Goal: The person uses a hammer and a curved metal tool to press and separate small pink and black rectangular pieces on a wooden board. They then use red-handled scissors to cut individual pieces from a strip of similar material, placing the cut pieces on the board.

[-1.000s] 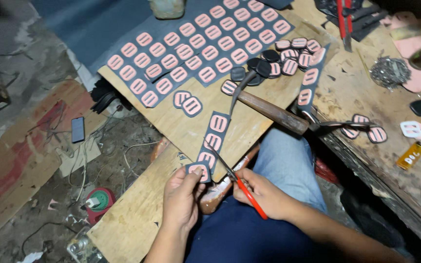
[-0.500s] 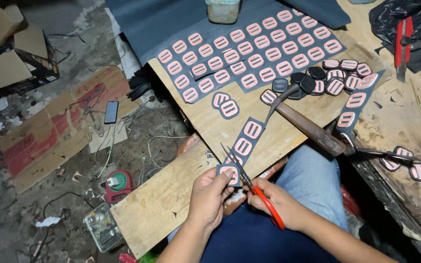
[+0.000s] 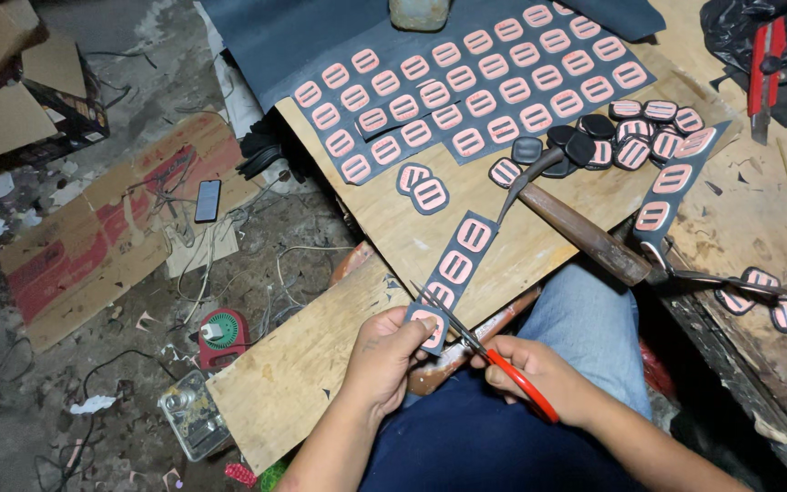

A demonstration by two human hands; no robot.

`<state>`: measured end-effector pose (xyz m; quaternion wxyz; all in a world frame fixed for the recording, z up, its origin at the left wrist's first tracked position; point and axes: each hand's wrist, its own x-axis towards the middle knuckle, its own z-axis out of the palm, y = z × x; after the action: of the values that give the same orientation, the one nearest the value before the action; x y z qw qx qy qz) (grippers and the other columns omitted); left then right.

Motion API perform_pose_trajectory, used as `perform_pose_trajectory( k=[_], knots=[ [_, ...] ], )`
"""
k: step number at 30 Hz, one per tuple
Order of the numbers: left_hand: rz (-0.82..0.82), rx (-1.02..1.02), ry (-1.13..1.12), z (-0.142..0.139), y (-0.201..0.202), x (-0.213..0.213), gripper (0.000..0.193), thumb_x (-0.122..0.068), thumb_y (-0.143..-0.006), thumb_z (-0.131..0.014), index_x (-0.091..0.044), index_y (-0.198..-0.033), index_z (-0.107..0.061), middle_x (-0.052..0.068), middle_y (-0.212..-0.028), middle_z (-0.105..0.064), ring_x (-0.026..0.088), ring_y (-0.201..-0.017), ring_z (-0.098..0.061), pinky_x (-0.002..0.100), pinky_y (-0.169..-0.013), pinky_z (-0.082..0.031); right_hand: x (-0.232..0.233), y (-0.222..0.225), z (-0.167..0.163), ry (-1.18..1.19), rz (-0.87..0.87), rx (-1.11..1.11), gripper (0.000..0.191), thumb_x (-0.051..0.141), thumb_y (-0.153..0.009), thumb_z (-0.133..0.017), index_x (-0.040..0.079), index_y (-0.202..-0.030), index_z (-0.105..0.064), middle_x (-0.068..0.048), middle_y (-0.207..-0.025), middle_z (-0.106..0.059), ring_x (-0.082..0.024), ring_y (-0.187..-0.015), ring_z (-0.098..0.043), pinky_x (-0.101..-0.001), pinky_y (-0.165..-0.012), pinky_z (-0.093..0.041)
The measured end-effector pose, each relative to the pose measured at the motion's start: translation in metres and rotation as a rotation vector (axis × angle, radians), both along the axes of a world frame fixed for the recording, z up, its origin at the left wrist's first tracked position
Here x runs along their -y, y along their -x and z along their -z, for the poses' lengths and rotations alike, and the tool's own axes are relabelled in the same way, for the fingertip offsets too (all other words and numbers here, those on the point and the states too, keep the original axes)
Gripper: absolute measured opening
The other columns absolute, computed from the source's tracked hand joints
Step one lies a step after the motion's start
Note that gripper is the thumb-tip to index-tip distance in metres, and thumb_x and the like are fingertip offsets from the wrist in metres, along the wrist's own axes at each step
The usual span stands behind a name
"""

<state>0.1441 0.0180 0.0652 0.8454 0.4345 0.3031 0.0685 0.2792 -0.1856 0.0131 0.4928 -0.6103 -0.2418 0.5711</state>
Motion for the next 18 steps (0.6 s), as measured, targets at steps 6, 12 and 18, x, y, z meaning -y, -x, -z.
perform_pose_trajectory(
  k=[6,12,18],
  knots=[
    [-0.064,-0.024,-0.081,-0.001,0.003,-0.003,0.014,0.001,-0.085,-0.072,0.002,-0.097,-0.064,0.009,-0.087,-0.073,0.012,-0.075,-0.067,0.025,-0.072,-0.055,0.008,-0.003,0.015,0.053,0.031,-0.048,0.033,0.028,-0.093,-0.068,0.000,-0.110,-0.066,-0.001,-0.076,-0.059,-0.011,-0.064,-0.054,-0.0283,-0.056,-0.047],
    [-0.040,-0.041,0.048,-0.008,0.004,0.005,0.016,0.001,-0.086,-0.068,0.005,-0.101,-0.067,0.012,-0.090,-0.075,0.016,-0.076,-0.071,0.030,-0.072,-0.060,0.000,0.001,0.012,-0.151,-0.112,0.039,0.034,0.025,-0.096,-0.066,0.001,-0.120,-0.062,0.001,-0.086,-0.056,-0.009,-0.076,-0.051,-0.0240,-0.071,-0.047],
    [-0.028,-0.015,0.051,-0.017,0.001,0.010,0.016,0.001,-0.088,-0.067,0.007,-0.103,-0.069,0.014,-0.090,-0.075,0.017,-0.075,-0.072,0.031,-0.069,-0.061,-0.006,0.004,0.002,-0.098,-0.056,0.028,0.035,0.024,-0.094,-0.065,0.002,-0.121,-0.062,0.002,-0.085,-0.057,-0.008,-0.075,-0.050,-0.0241,-0.070,-0.046]
  ],
)
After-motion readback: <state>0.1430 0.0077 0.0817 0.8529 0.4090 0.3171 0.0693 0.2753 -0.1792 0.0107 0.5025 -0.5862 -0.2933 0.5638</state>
